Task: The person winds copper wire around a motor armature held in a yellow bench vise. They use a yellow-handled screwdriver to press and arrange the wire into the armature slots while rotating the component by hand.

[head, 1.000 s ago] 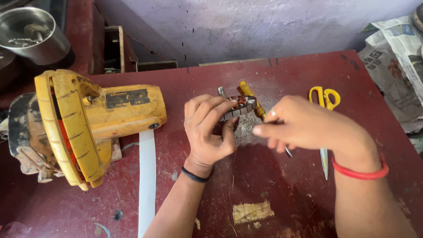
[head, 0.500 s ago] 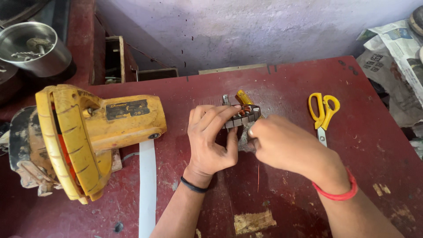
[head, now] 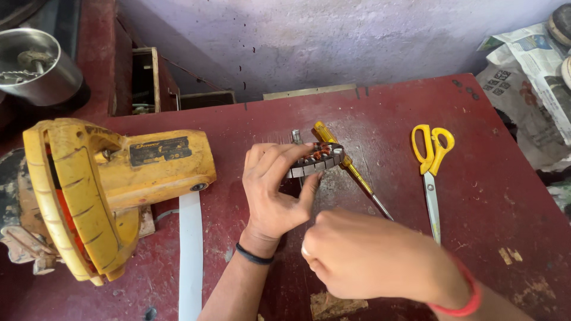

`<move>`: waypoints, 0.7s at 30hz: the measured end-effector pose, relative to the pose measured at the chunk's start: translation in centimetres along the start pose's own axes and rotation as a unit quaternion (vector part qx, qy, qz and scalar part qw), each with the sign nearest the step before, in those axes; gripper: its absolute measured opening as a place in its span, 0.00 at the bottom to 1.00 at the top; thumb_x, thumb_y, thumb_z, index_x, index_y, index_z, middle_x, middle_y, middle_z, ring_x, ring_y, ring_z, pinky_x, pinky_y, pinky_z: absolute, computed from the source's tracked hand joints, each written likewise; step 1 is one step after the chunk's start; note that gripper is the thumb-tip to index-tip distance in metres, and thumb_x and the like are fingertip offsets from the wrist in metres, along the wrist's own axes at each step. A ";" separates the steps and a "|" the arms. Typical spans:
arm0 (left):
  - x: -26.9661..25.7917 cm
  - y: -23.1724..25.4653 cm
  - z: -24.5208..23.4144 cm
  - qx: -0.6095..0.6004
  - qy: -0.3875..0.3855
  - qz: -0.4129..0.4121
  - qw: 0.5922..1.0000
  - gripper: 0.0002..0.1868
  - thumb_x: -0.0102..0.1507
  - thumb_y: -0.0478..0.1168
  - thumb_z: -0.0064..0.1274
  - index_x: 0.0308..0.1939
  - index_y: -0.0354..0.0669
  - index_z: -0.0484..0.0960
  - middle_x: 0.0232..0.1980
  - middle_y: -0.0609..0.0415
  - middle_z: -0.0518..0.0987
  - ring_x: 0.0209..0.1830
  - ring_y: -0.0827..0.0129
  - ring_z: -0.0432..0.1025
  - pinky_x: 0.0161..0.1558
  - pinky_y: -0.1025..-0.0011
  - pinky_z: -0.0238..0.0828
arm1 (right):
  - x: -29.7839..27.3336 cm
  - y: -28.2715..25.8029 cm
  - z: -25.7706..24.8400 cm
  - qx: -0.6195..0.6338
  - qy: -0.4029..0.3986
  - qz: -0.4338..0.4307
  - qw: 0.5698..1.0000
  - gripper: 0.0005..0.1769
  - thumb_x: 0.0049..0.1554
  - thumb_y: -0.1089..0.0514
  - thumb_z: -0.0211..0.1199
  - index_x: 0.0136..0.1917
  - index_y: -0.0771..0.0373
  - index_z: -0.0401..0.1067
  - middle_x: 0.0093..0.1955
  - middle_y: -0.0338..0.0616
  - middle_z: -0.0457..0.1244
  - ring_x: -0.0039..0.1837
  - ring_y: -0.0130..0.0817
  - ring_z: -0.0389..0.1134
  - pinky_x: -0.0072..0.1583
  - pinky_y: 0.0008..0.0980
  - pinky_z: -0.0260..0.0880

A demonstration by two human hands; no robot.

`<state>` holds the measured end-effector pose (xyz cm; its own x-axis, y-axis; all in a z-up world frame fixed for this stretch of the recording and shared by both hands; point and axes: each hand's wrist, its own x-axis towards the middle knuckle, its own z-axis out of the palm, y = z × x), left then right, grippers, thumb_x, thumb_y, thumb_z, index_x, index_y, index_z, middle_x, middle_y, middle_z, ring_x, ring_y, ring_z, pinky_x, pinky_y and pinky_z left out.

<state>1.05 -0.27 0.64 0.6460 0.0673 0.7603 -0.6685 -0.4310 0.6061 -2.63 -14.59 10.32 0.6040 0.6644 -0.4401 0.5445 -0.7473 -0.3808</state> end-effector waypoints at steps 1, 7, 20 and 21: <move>0.0 -0.1 -0.1 -0.001 0.001 -0.001 1.000 0.22 0.50 0.36 0.67 0.49 0.45 0.84 0.49 0.56 0.82 0.50 0.60 0.73 0.55 0.64 0.67 | -0.3 -0.1 -0.5 0.015 0.015 -0.008 1.000 0.10 0.49 0.61 0.64 0.27 0.65 0.74 0.28 0.56 0.64 0.33 0.54 0.66 0.39 0.50 0.63; -0.1 -0.1 -0.2 -0.009 0.007 -0.008 1.000 0.18 0.49 0.36 0.66 0.43 0.46 0.85 0.46 0.56 0.81 0.50 0.60 0.73 0.55 0.64 0.67 | -1.3 1.5 -3.6 0.249 0.195 0.050 0.947 0.08 0.57 0.58 0.63 0.38 0.61 0.79 0.30 0.40 0.70 0.31 0.30 0.73 0.32 0.27 0.72; -0.5 -0.3 -1.1 -0.077 -0.012 -0.014 0.997 0.19 0.60 0.46 0.51 0.50 0.41 0.85 0.50 0.50 0.81 0.54 0.56 0.71 0.59 0.64 0.66 | 1.5 1.5 -3.1 0.079 0.366 0.044 0.926 0.08 0.54 0.59 0.67 0.39 0.68 0.77 0.24 0.50 0.66 0.23 0.36 0.67 0.29 0.34 0.62; -0.5 -0.3 -1.1 -0.078 -0.011 -0.014 0.997 0.19 0.60 0.46 0.51 0.50 0.40 0.85 0.50 0.50 0.81 0.54 0.56 0.71 0.59 0.64 0.66 | 1.5 1.4 -3.0 0.079 0.376 0.042 0.922 0.08 0.54 0.59 0.67 0.40 0.67 0.77 0.24 0.49 0.66 0.24 0.35 0.68 0.29 0.33 0.62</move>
<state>0.53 0.78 0.37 0.6718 0.0566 0.7386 -0.6986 -0.2833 0.6571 0.79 -14.63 11.58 0.9051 0.3796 0.1918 0.4223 -0.7485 -0.5113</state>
